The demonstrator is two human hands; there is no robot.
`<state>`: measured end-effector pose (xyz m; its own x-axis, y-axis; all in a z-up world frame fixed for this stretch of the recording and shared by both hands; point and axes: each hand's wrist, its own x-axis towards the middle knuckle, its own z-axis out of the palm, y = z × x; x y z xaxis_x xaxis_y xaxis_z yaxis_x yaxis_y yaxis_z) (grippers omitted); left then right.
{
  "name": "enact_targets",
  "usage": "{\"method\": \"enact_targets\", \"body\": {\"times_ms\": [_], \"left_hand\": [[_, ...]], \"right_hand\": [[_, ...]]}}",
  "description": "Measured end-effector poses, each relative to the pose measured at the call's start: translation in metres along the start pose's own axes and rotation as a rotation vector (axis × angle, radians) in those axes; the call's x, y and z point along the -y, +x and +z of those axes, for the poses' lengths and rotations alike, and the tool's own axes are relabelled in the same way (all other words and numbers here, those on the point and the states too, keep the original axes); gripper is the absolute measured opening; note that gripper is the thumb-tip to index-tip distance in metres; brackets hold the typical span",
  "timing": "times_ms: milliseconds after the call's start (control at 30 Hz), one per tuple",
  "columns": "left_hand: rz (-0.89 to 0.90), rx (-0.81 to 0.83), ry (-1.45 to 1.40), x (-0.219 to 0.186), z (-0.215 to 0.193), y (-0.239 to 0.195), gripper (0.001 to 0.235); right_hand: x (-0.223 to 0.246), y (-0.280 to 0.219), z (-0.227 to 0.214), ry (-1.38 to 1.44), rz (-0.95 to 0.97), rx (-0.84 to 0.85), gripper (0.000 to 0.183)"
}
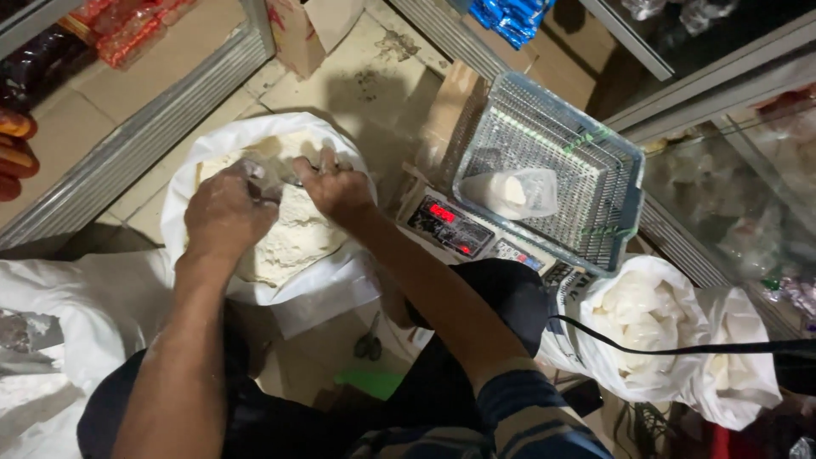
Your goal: Scooping flour from a large bulk sack into smaller plastic bags and weighing them on a digital scale for portioning.
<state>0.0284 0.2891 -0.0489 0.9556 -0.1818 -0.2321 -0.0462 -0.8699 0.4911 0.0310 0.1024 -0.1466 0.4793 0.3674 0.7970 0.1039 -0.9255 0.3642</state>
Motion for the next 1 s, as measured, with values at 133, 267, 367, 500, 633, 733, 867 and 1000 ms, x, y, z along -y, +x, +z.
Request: {"method": "enact_targets", "body": {"times_ms": [133, 267, 367, 500, 633, 733, 867, 1000], "left_hand": [[-0.018, -0.064, 0.036, 0.009, 0.008, -0.001, 0.031], [0.155, -0.322, -0.084, 0.018, 0.006, -0.003, 0.041], [0.100, -0.239, -0.145, 0.011, -0.002, -0.007, 0.038], [0.123, -0.251, -0.141, 0.019, 0.005, -0.002, 0.018], [0.107, -0.226, -0.353, 0.022, 0.009, 0.003, 0.026], [0.066, -0.159, -0.535, 0.017, 0.008, 0.000, 0.011], [-0.012, -0.132, -0.560, 0.002, -0.004, -0.006, 0.009], [0.016, -0.118, -0.621, 0.000, 0.001, -0.003, 0.005]], "right_hand": [[-0.007, -0.005, 0.011, 0.300, 0.365, 0.557, 0.036], [-0.026, -0.031, 0.030, 0.383, 0.108, -0.068, 0.018], [-0.044, -0.026, 0.004, 0.559, -0.148, -0.135, 0.020], [-0.037, -0.061, 0.032, 0.680, -0.165, -0.130, 0.006], [-0.029, -0.088, 0.059, 0.793, -0.115, -0.224, 0.028], [-0.010, -0.112, 0.088, 0.775, -0.039, -0.306, 0.028], [-0.013, -0.091, 0.069, 0.480, 0.032, -0.373, 0.010], [-0.042, -0.052, 0.014, 0.610, -0.054, -0.314, 0.016]]}}
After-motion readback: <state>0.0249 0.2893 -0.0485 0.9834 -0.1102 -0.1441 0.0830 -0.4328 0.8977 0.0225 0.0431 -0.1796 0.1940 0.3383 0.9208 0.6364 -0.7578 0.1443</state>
